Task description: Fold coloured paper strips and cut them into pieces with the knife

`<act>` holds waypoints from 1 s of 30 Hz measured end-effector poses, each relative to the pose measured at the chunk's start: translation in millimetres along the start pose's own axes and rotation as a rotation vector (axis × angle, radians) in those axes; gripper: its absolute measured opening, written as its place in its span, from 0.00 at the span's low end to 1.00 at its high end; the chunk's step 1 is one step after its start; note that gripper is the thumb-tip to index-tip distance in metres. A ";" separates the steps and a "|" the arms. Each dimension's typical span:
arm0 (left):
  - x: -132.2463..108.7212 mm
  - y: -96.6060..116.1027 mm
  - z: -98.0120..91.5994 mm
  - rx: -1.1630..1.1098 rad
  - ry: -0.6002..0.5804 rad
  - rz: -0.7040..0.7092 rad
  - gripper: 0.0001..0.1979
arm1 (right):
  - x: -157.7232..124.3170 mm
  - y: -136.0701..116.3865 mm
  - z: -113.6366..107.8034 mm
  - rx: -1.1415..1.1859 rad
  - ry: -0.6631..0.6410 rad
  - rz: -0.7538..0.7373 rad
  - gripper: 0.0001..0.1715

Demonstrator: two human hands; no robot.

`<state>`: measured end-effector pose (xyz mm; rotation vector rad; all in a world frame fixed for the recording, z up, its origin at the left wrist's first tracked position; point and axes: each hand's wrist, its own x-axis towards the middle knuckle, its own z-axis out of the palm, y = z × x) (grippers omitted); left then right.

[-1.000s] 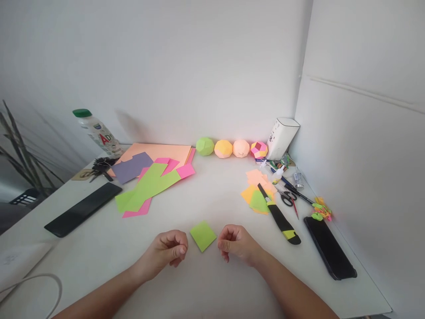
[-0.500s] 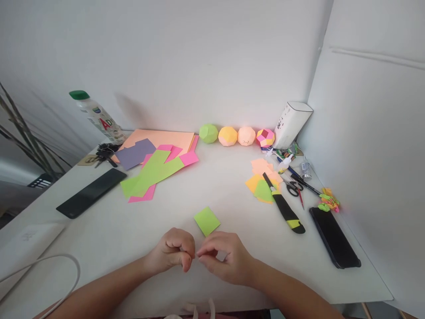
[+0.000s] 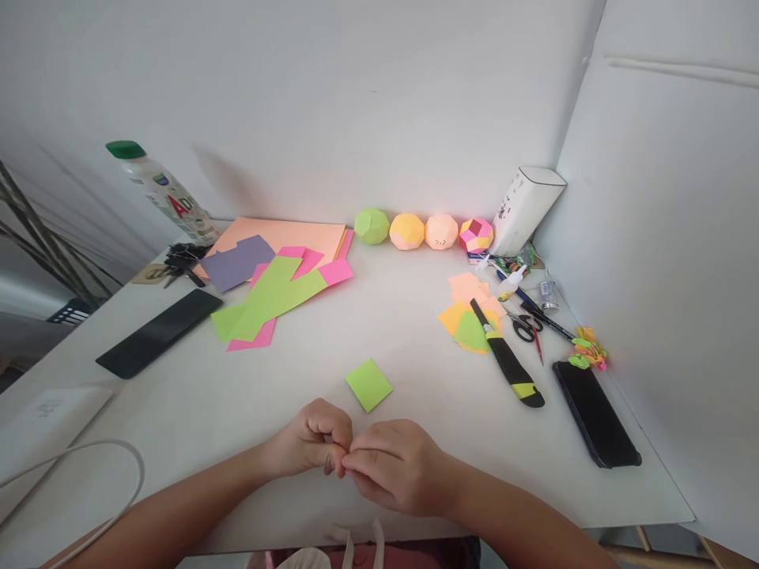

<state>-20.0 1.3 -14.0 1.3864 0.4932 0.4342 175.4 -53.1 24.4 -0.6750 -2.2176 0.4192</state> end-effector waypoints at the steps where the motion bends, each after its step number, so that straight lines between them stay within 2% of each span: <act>1: 0.2 0.0 0.7 -0.034 -0.009 -0.018 0.23 | -0.1 -0.3 -1.0 -0.028 -0.016 -0.008 0.11; 5: 0.4 -0.4 3.8 -0.112 -0.033 -0.116 0.22 | -1.1 -0.4 -1.4 -0.078 -0.069 -0.013 0.10; 8: 0.2 -0.2 5.3 -0.129 -0.044 -0.149 0.23 | -2.5 -0.2 1.8 -0.082 -0.034 0.005 0.11; 16: -1.7 -3.0 3.5 -0.135 -0.051 -0.107 0.21 | -3.3 1.1 2.6 -0.053 0.068 0.095 0.09; 24: -1.6 0.1 4.1 -0.155 -0.072 -0.085 0.22 | 2.5 1.0 0.4 -0.019 0.004 -0.034 0.08; 30: -1.1 1.3 7.1 -0.127 -0.074 -0.075 0.22 | 0.4 0.5 3.6 -0.024 -0.021 -0.028 0.06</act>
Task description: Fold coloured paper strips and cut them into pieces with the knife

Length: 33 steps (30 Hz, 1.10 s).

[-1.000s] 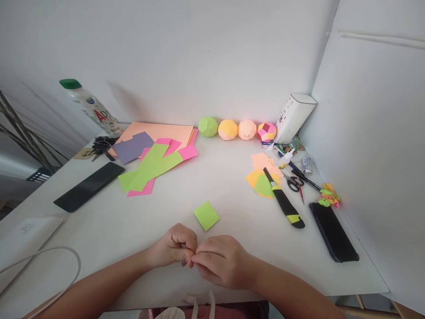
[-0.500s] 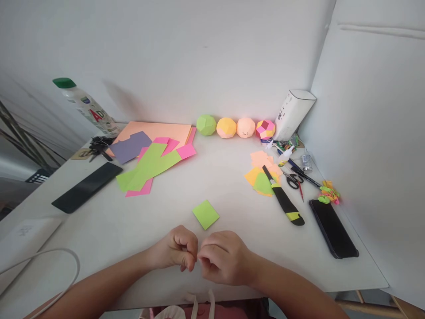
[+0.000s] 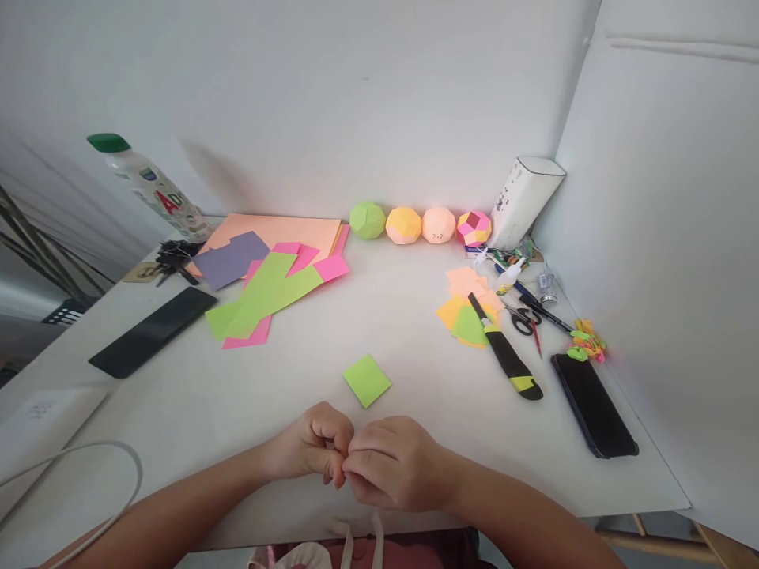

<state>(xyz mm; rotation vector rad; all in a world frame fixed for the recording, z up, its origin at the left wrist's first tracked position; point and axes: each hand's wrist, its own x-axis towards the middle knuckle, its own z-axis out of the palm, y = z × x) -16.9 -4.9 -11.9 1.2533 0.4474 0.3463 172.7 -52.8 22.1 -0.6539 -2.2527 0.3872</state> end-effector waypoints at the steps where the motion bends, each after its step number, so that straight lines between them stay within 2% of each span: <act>1: 0.2 -0.5 0.3 0.010 -0.001 0.003 0.23 | -0.9 0.1 1.1 -0.007 0.001 0.002 0.06; 7: 1.2 -5.6 -1.4 0.032 -0.013 0.048 0.25 | -2.5 2.4 4.7 -0.038 0.124 -0.009 0.07; 16: 1.5 -9.1 -2.4 0.011 -0.015 0.084 0.22 | -1.2 1.8 1.5 0.007 -0.012 -0.012 0.05; 22: 2.3 -8.6 -1.1 0.055 -0.021 0.086 0.23 | -2.7 0.0 6.4 -0.032 0.039 0.013 0.09; 29: -0.2 -9.5 -2.0 0.044 -0.033 0.098 0.21 | -1.6 0.0 2.9 -0.044 0.082 0.068 0.08; 33: 0.9 -7.8 -1.8 0.055 -0.028 0.105 0.23 | 0.0 0.8 0.8 0.008 0.073 0.031 0.07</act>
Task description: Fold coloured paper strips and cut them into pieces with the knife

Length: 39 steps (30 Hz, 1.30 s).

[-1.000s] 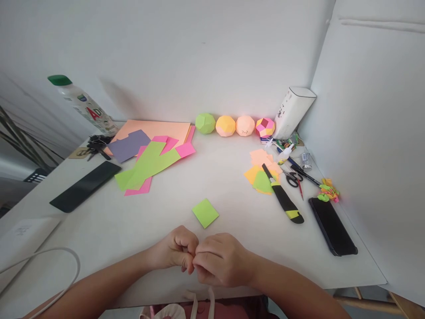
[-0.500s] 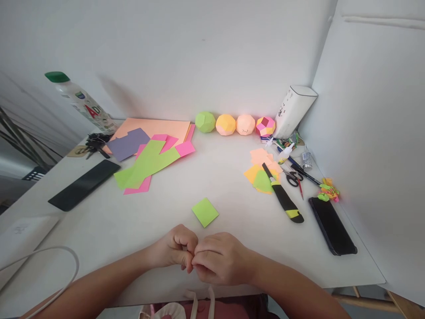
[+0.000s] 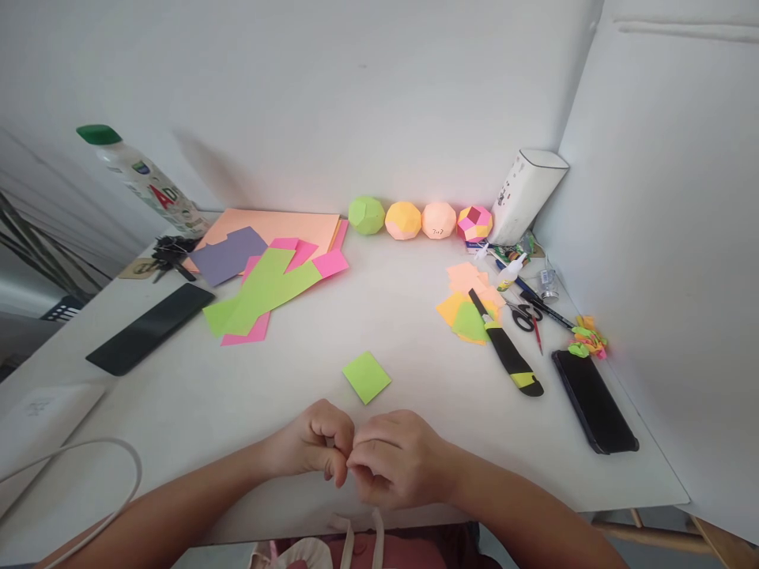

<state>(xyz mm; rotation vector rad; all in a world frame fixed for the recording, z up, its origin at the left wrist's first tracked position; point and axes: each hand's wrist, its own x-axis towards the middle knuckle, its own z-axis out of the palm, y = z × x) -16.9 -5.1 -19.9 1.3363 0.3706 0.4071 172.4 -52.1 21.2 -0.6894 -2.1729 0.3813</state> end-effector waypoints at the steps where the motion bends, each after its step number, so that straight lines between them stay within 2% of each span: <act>1: 0.4 0.5 -0.1 0.003 0.000 0.002 0.24 | 0.6 0.0 -0.2 0.007 -0.012 -0.013 0.07; 10: 0.6 0.7 0.4 0.014 0.008 -0.023 0.23 | 1.0 0.6 -0.3 -0.058 -0.057 -0.091 0.06; 14: 0.6 2.0 0.1 0.049 0.008 -0.030 0.24 | -3.8 0.5 2.4 -0.074 -0.052 -0.055 0.08; 18: 0.6 3.0 -1.9 0.182 0.016 0.054 0.25 | -4.8 0.4 3.4 0.043 -0.019 0.075 0.07; 21: 1.2 1.6 -3.8 0.366 0.053 0.257 0.24 | -2.7 1.3 2.2 0.274 -0.015 0.268 0.05; 23: 1.9 0.2 -4.8 0.463 0.093 0.395 0.21 | -1.4 1.5 0.7 0.418 -0.053 0.398 0.05; 25: 2.7 -0.9 -5.5 0.527 0.119 0.475 0.19 | -0.6 1.2 -1.0 0.517 -0.111 0.483 0.06; 33: 3.5 -1.3 -4.3 0.713 0.147 0.622 0.17 | -0.1 0.2 -0.7 0.596 -0.223 0.697 0.05; 39: 2.6 -0.2 -4.0 0.781 0.130 0.629 0.17 | -4.2 1.7 4.9 0.589 -0.220 0.670 0.05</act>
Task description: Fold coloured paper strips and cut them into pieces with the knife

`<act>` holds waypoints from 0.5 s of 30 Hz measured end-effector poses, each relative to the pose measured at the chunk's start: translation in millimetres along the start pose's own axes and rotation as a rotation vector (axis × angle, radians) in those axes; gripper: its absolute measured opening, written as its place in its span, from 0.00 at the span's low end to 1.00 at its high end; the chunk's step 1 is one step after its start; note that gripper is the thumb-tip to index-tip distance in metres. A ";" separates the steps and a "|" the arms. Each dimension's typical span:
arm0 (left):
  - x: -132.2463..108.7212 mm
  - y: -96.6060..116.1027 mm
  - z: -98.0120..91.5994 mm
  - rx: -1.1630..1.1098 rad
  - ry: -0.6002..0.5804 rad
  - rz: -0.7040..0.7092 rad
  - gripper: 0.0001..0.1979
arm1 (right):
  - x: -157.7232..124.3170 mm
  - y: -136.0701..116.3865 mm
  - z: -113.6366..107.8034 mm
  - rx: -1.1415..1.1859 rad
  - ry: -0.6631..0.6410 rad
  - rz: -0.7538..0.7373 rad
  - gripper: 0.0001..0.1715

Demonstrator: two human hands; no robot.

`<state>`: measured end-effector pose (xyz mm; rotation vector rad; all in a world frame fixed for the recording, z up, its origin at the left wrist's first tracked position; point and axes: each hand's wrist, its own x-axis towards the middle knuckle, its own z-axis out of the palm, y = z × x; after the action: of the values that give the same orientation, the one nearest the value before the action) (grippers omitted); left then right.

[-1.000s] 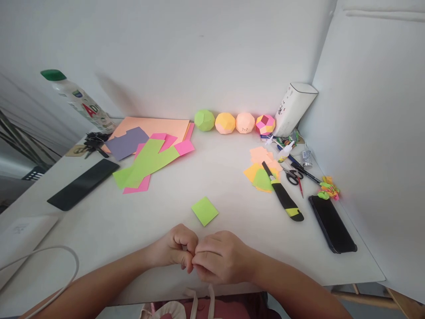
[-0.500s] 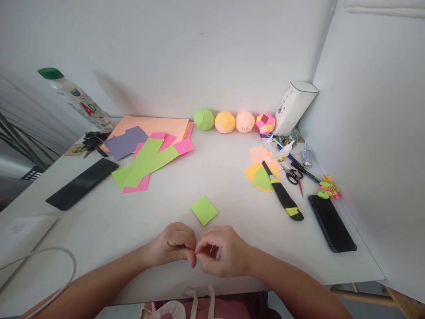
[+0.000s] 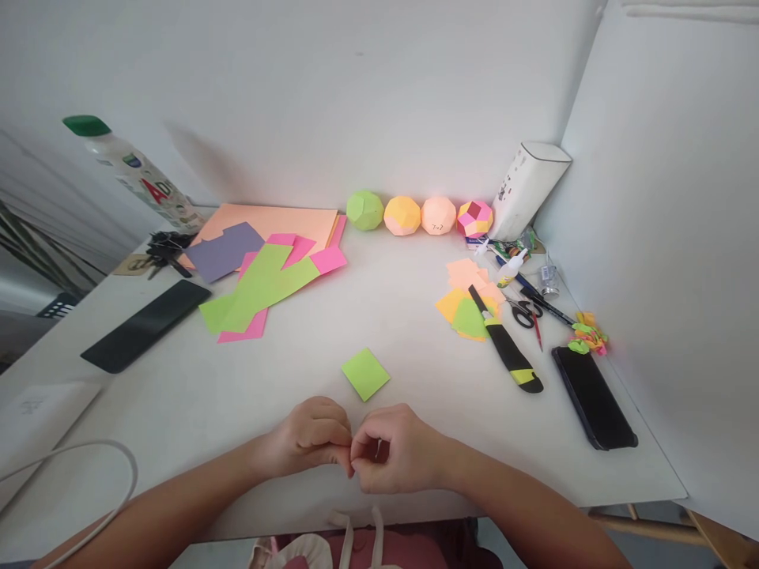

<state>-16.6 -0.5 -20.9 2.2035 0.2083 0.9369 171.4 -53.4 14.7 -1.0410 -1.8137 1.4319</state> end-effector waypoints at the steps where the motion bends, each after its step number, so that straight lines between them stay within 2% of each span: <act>1: 0.2 0.2 -0.2 0.005 -0.006 0.002 0.17 | 0.2 0.8 0.9 -0.013 0.009 -0.019 0.05; 8: 0.9 1.3 -0.4 0.013 -0.021 -0.012 0.16 | 0.4 4.7 5.7 -0.081 0.074 -0.147 0.04; 15: -1.1 -0.7 -0.3 0.017 -0.005 -0.003 0.15 | -0.3 4.0 2.4 -0.072 0.084 -0.143 0.04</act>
<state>-17.5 -0.3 -21.9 2.2200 0.2181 0.9312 170.4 -54.5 10.2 -0.9712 -1.8516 1.2294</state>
